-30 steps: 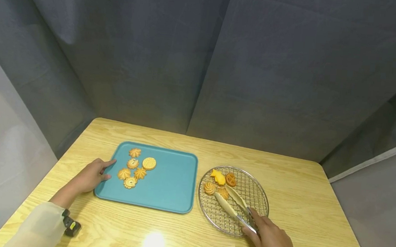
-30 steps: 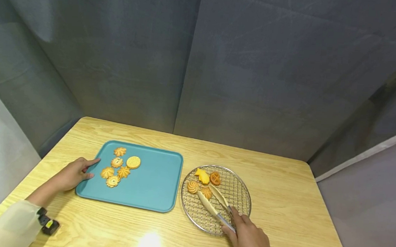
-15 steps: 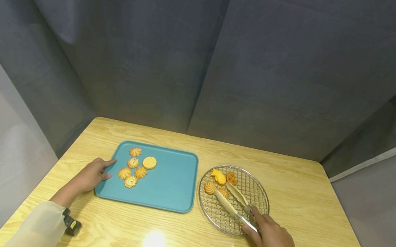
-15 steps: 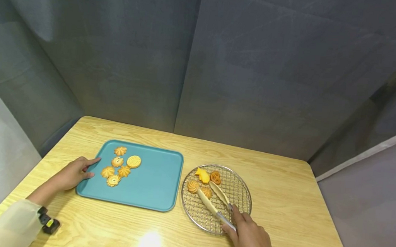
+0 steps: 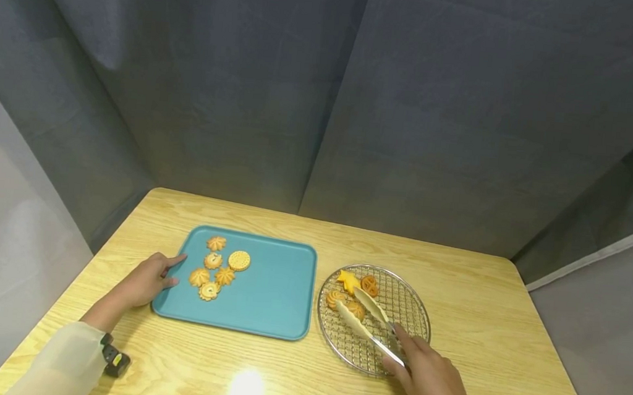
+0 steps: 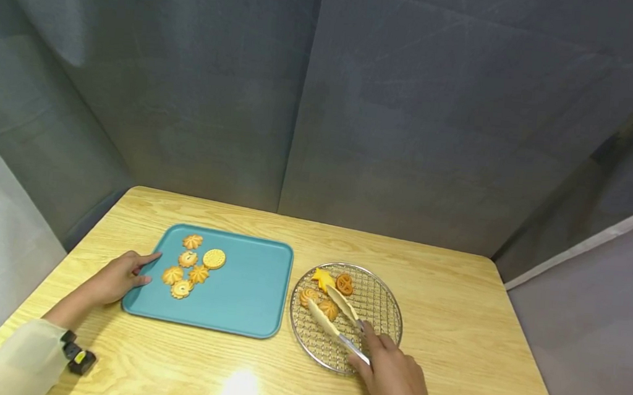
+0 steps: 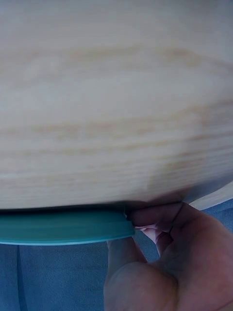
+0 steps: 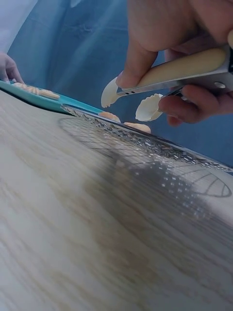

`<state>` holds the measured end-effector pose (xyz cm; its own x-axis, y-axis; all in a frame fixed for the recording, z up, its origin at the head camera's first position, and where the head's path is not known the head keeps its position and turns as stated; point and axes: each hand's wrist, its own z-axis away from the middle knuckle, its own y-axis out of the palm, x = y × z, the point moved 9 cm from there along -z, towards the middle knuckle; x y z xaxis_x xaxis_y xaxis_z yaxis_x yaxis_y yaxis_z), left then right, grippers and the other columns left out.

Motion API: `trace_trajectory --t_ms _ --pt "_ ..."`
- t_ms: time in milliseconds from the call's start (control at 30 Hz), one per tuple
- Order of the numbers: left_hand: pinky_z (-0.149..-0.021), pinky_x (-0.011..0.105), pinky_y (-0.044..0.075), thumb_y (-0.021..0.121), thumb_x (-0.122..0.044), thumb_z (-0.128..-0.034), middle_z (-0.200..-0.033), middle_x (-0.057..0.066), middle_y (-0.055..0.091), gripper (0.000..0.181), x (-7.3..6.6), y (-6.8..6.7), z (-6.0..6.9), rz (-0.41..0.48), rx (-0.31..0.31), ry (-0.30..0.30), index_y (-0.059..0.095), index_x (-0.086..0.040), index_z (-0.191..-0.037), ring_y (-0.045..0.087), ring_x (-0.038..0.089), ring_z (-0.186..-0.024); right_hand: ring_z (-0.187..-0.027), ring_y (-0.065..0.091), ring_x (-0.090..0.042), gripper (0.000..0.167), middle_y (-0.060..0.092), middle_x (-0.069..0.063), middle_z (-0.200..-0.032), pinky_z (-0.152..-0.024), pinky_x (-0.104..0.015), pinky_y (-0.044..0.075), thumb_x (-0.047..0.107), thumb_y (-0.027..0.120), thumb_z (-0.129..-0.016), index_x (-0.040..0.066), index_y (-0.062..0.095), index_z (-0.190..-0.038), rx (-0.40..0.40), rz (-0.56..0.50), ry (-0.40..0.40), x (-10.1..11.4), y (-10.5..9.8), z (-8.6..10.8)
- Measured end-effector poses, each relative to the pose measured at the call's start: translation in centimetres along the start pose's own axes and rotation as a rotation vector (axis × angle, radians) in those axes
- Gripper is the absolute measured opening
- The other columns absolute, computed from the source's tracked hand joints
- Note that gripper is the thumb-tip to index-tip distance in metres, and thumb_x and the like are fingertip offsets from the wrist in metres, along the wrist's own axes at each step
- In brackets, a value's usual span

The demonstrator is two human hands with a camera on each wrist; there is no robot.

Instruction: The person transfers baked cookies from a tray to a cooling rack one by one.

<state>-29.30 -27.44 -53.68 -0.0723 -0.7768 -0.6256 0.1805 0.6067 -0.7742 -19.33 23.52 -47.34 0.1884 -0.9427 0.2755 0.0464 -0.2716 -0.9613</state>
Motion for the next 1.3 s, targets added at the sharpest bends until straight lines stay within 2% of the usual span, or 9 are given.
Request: trace_trajectory --t_ms 300,367,600,867,1000,1133,1267,1300 --pt "-0.066 0.029 0.037 0.065 -0.003 -0.0991 -0.091 0.010 0.041 0.060 0.1 0.0 0.0 0.007 0.001 0.002 0.040 0.009 -0.152 0.041 0.022 -0.081 -0.107 0.069 -0.044 0.066 0.065 -0.024 -0.131 -0.083 -0.061 0.055 0.043 0.071 -0.097 0.008 0.054 -0.150 -0.027 -0.004 -0.043 1.6 -0.1 -0.8" --pt "-0.065 0.029 0.036 0.065 -0.004 -0.0994 -0.091 0.010 0.040 0.060 0.1 0.1 0.0 0.011 0.002 0.003 0.040 0.009 -0.152 0.040 0.022 -0.081 -0.102 0.070 -0.041 0.066 0.067 -0.024 -0.127 -0.082 -0.059 0.057 0.042 0.072 -0.096 0.008 0.054 -0.150 -0.035 -0.004 -0.056 2.0 -0.1 -1.0" --pt "-0.065 0.029 0.036 0.065 -0.004 -0.0994 -0.091 0.010 0.040 0.059 0.0 0.1 0.1 0.016 -0.001 0.013 0.040 0.009 -0.152 0.040 0.022 -0.081 -0.101 0.072 -0.036 0.066 0.069 -0.020 -0.125 -0.083 -0.057 0.057 0.041 0.074 -0.095 0.009 0.055 -0.149 -0.061 -0.008 -0.103 3.3 0.0 -1.9" --pt "-0.066 0.029 0.037 0.065 -0.001 -0.0986 -0.090 0.010 0.041 0.059 -0.2 0.0 0.1 0.005 -0.001 0.015 0.041 0.010 -0.151 0.041 0.022 -0.081 -0.089 0.072 -0.029 0.068 0.070 -0.017 -0.122 -0.079 -0.053 0.058 0.044 0.074 -0.094 0.011 0.055 -0.150 -0.050 -0.007 -0.115 4.2 0.4 -2.9" --pt "-0.066 0.029 0.037 0.065 -0.001 -0.0986 -0.091 0.010 0.042 0.059 -0.3 0.0 0.1 0.004 -0.003 0.016 0.041 0.010 -0.151 0.041 0.022 -0.081 -0.078 0.066 -0.016 0.069 0.071 -0.011 -0.116 -0.073 -0.046 0.057 0.045 0.075 -0.093 0.012 0.055 -0.150 -0.047 -0.005 -0.119 4.7 0.7 -3.4" --pt "-0.066 0.030 0.037 0.065 -0.002 -0.0988 -0.091 0.010 0.042 0.059 -0.2 -0.1 0.2 -0.003 -0.004 0.010 0.041 0.010 -0.151 0.042 0.022 -0.082 -0.073 0.059 -0.012 0.069 0.071 -0.006 -0.109 -0.071 -0.042 0.055 0.046 0.074 -0.093 0.014 0.055 -0.151 -0.044 -0.003 -0.118 5.1 0.9 -3.9" --pt "-0.067 0.030 0.037 0.065 -0.002 -0.0988 -0.091 0.011 0.043 0.059 -0.4 -0.1 0.3 -0.013 -0.003 0.007 0.041 0.011 -0.151 0.042 0.022 -0.082 -0.083 0.069 -0.023 0.068 0.071 -0.014 -0.116 -0.075 -0.047 0.057 0.047 0.073 -0.094 0.012 0.055 -0.150 -0.041 -0.005 -0.131 5.5 1.1 -4.3" --pt "-0.067 0.031 0.038 0.065 -0.002 -0.0988 -0.092 0.011 0.043 0.059 -0.4 -0.2 0.3 -0.015 -0.002 0.007 0.041 0.011 -0.151 0.042 0.022 -0.082 -0.090 0.071 -0.029 0.068 0.070 -0.017 -0.120 -0.080 -0.051 0.057 0.047 0.072 -0.095 0.011 0.055 -0.150 -0.043 -0.004 -0.135 5.7 1.1 -4.4"
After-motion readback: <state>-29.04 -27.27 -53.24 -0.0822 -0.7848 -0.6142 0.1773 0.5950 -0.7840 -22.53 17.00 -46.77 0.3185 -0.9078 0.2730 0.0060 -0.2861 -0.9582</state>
